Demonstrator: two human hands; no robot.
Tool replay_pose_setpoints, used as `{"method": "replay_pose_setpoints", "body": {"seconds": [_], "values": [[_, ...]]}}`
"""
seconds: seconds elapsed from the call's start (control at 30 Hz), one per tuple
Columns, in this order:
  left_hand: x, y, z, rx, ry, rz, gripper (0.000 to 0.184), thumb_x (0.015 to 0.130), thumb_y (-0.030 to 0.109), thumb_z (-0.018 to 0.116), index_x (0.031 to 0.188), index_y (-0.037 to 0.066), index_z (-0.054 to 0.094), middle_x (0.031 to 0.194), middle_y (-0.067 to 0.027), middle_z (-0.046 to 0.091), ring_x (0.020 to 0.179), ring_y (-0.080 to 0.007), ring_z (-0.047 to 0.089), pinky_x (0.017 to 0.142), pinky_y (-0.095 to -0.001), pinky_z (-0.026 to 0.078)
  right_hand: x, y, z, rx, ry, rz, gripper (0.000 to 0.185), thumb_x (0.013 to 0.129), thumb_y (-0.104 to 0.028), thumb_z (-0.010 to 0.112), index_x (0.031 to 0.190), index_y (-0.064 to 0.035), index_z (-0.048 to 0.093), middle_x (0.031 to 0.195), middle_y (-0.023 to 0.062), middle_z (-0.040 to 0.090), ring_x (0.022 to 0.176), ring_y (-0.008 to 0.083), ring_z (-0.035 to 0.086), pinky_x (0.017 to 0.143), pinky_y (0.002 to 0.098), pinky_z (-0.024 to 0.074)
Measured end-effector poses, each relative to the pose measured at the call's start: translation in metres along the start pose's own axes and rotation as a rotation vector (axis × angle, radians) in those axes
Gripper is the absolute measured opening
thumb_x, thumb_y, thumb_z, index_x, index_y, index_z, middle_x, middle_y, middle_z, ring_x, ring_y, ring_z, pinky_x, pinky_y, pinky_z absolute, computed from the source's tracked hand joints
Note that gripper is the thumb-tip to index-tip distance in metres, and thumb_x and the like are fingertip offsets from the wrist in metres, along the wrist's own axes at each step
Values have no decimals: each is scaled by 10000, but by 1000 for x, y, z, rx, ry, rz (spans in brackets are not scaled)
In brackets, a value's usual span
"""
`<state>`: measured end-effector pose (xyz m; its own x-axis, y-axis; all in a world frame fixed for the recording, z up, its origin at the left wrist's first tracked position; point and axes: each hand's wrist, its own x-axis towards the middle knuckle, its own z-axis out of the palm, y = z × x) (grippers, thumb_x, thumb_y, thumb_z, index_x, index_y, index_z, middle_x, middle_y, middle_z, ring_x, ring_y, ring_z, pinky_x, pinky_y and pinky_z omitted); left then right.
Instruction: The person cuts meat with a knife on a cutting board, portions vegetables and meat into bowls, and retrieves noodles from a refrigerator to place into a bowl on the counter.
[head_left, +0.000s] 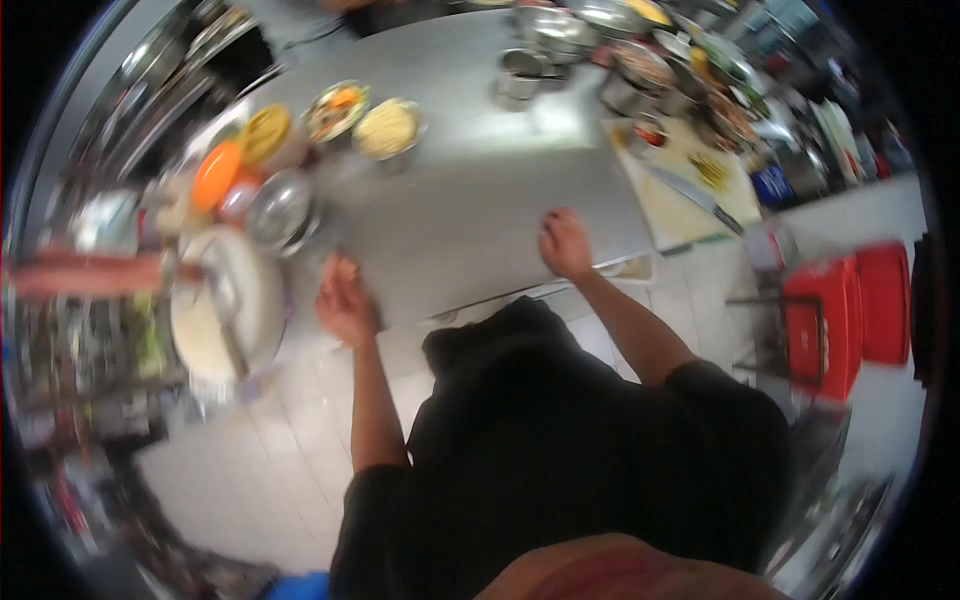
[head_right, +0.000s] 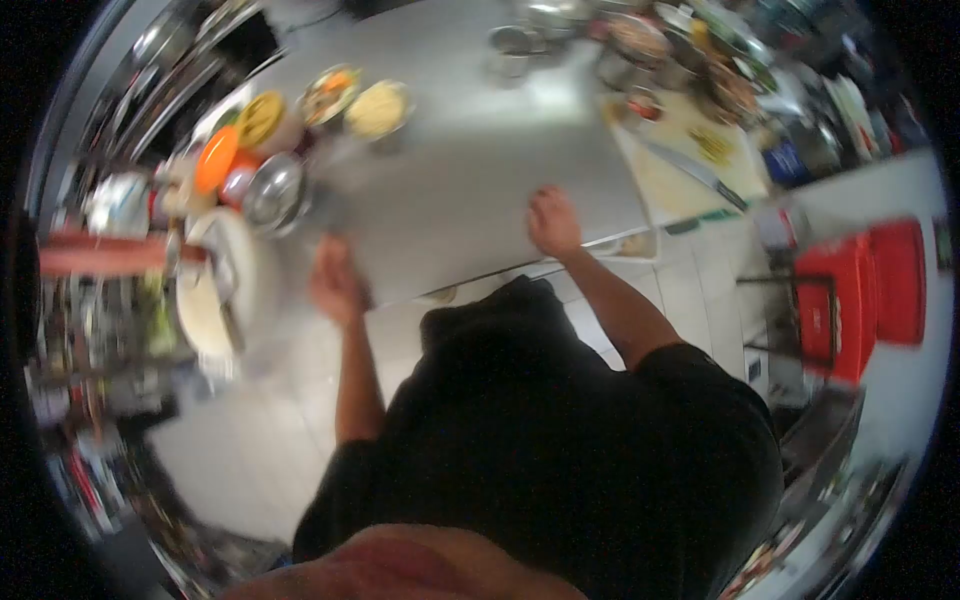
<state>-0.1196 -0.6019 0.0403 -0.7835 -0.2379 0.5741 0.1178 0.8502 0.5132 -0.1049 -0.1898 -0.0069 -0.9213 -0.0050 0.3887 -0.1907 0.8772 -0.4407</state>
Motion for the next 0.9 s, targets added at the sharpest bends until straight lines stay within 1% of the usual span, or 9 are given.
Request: {"method": "replay_pose_setpoints", "body": {"seconds": [0.07,0.1,0.13,0.2,0.37,0.57,0.67,0.73,0.9], "values": [[-2,5,4,-80,59,74,250,943,269,516,1026,92,671,1081,-40,678,927,-259,623,825,-361,473,-2,3,-2,-8,-19,34,235,785,-128,575,1000,-32,577,1108,192,553,1086,376,509,926,460,419],[-3,10,1,-223,-22,-30,269,950,265,495,1054,85,667,1098,-43,675,924,-260,625,819,-365,476,-3,3,-2,-5,-10,58,226,800,-157,572,990,-35,581,1097,195,556,1092,378,502,938,470,408],[-3,1,5,-84,16,152,328,962,301,464,1130,88,648,1130,-44,664,933,-270,622,819,-370,477,-5,7,-1,14,5,53,225,801,-159,569,988,-35,580,1103,193,554,1092,375,502,934,469,411],[-8,6,-1,74,7,147,402,974,359,413,1212,102,610,1171,-46,647,950,-284,617,825,-370,476,-5,6,-5,39,24,47,230,803,-168,565,989,-33,581,1112,193,551,1095,372,501,927,467,414],[-10,4,0,46,-58,154,463,980,415,344,1248,126,587,1217,-35,626,954,-292,615,815,-375,477,-6,7,-9,-20,-130,160,290,814,-208,568,1048,-40,593,1163,190,550,1126,362,495,935,462,417],[-22,-5,-1,-65,-135,185,447,984,349,329,1255,92,574,1261,-49,601,1033,-296,612,807,-369,491,-24,18,-1,20,23,100,379,805,-298,593,1098,-56,599,1212,174,555,1129,356,508,977,476,400],[-30,-7,-6,-131,-156,174,432,977,342,348,1243,88,574,1215,-49,596,994,-283,603,780,-362,485,-31,18,-8,34,-51,120,409,789,-310,601,1112,-59,597,1196,178,560,1114,360,519,979,481,399],[-37,-7,-10,-111,-142,191,423,972,338,361,1235,84,574,1185,-48,593,968,-275,597,762,-358,480,-49,18,-16,-74,-214,151,418,769,-288,606,1119,-65,552,1210,172,519,1110,358,511,912,476,434],[-89,0,-19,-48,-98,236,400,960,327,393,1214,77,575,1109,-47,585,903,-254,582,716,-347,470,-175,24,-77,315,116,226,410,763,-157,585,1160,-66,534,1241,176,495,1095,377,516,900,463,450]]}}
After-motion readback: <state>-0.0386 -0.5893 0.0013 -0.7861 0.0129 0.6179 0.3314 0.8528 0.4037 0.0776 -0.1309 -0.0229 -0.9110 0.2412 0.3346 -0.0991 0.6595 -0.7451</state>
